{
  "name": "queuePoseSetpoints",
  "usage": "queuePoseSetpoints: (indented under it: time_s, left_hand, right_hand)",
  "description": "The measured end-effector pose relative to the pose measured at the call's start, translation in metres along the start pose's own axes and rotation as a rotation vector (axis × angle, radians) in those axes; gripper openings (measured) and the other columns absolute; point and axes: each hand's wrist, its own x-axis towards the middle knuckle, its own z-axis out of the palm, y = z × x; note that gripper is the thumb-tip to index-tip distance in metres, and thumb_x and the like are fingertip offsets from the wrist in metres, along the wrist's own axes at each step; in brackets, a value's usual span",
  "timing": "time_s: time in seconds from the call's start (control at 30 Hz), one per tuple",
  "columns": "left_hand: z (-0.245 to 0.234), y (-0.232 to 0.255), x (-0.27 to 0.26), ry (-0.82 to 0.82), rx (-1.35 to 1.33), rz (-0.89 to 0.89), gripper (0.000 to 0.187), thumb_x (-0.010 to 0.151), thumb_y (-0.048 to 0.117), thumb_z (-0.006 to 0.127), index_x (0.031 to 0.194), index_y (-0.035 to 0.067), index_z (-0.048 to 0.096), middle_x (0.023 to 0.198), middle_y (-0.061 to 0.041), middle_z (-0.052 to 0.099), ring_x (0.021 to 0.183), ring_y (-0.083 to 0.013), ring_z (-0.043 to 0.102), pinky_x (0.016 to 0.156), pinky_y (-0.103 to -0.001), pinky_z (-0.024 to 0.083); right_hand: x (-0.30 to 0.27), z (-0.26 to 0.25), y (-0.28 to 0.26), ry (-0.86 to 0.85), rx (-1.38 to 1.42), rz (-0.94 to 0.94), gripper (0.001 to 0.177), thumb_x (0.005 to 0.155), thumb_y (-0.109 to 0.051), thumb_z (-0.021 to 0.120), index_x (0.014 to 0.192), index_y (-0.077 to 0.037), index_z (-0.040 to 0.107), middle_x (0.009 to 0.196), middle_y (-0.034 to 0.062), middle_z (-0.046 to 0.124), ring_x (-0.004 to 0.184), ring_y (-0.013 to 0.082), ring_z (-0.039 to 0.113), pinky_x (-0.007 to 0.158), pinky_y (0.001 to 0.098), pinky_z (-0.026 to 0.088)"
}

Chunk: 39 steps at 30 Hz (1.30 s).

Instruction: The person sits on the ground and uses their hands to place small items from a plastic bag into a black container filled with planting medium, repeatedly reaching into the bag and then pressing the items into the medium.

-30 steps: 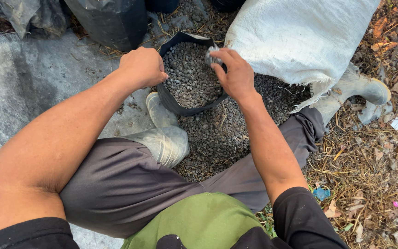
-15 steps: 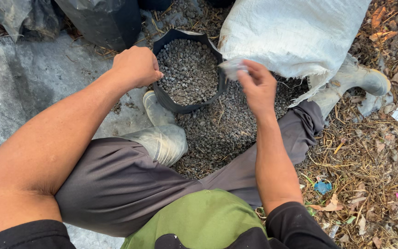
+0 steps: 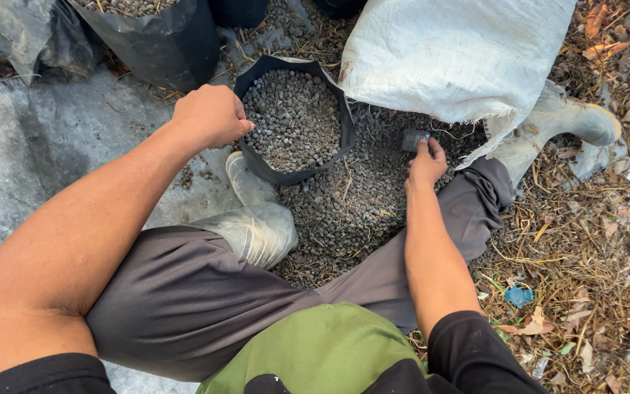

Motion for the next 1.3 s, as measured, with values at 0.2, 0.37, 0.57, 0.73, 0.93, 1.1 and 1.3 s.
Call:
queuePoseSetpoints:
  time_s: [0.2, 0.37, 0.57, 0.73, 0.93, 1.1, 1.3]
  left_hand:
    - [0.003, -0.001, 0.003, 0.019, 0.006, 0.006, 0.024, 0.086, 0.041, 0.079, 0.099, 0.022, 0.084, 0.096, -0.01, 0.078, 0.093, -0.0322, 0.073, 0.086, -0.047, 0.057]
    - [0.002, -0.001, 0.002, 0.005, -0.002, 0.009, 0.023, 0.086, 0.041, 0.079, 0.099, 0.022, 0.084, 0.096, -0.009, 0.079, 0.094, -0.0312, 0.074, 0.087, -0.047, 0.057]
    - [0.0, 0.001, 0.0, 0.002, 0.003, 0.004, 0.023, 0.087, 0.04, 0.079, 0.1, 0.022, 0.084, 0.098, -0.009, 0.078, 0.095, -0.0307, 0.073, 0.087, -0.047, 0.056]
    - [0.0, 0.001, 0.001, 0.003, -0.001, -0.004, 0.024, 0.086, 0.041, 0.079, 0.099, 0.022, 0.084, 0.097, -0.009, 0.079, 0.095, -0.0306, 0.073, 0.088, -0.047, 0.056]
    - [0.001, 0.0, 0.002, 0.003, 0.002, 0.01, 0.023, 0.087, 0.04, 0.078, 0.1, 0.022, 0.084, 0.096, -0.01, 0.079, 0.094, -0.0312, 0.074, 0.087, -0.046, 0.057]
    - [0.001, 0.0, 0.001, 0.013, 0.01, 0.016, 0.024, 0.087, 0.041, 0.079, 0.1, 0.021, 0.084, 0.096, -0.01, 0.078, 0.094, -0.0318, 0.074, 0.086, -0.046, 0.057]
    - [-0.001, 0.001, -0.001, -0.01, -0.006, -0.006, 0.024, 0.088, 0.041, 0.078, 0.101, 0.022, 0.084, 0.092, -0.011, 0.08, 0.092, -0.0307, 0.075, 0.086, -0.045, 0.057]
  right_hand:
    - [0.0, 0.013, 0.018, -0.105, -0.089, 0.036, 0.036, 0.096, -0.021, 0.075, 0.128, -0.005, 0.067, 0.096, 0.0061, 0.072, 0.047, 0.0081, 0.048, 0.037, 0.0242, 0.033]
    - [-0.035, 0.026, -0.004, -0.183, -0.067, 0.219, 0.035, 0.094, -0.02, 0.073, 0.128, -0.01, 0.066, 0.097, 0.0061, 0.074, 0.047, 0.0072, 0.049, 0.037, 0.0213, 0.035]
    - [-0.065, 0.047, -0.015, -0.346, -0.026, 0.352, 0.03, 0.093, -0.019, 0.072, 0.122, -0.011, 0.066, 0.091, 0.0049, 0.07, 0.048, 0.0051, 0.046, 0.037, 0.0183, 0.032]
    - [-0.086, 0.063, -0.024, -0.468, -0.011, 0.428, 0.027, 0.094, -0.02, 0.073, 0.118, -0.011, 0.068, 0.082, 0.003, 0.065, 0.049, 0.0041, 0.045, 0.037, 0.0172, 0.03]
    - [-0.098, 0.061, -0.035, -0.615, 0.002, 0.483, 0.029, 0.093, -0.022, 0.076, 0.118, -0.011, 0.066, 0.085, 0.0027, 0.063, 0.05, 0.0022, 0.044, 0.037, 0.0144, 0.031]
    - [-0.095, 0.038, -0.042, -0.611, 0.193, 0.712, 0.035, 0.091, -0.028, 0.077, 0.114, -0.005, 0.063, 0.1, 0.0143, 0.071, 0.048, 0.0027, 0.043, 0.036, 0.0147, 0.034]
    - [-0.113, 0.005, -0.055, -0.853, 0.606, 0.8, 0.031, 0.098, -0.029, 0.07, 0.121, -0.009, 0.066, 0.101, 0.011, 0.071, 0.056, 0.007, 0.05, 0.047, 0.0198, 0.041]
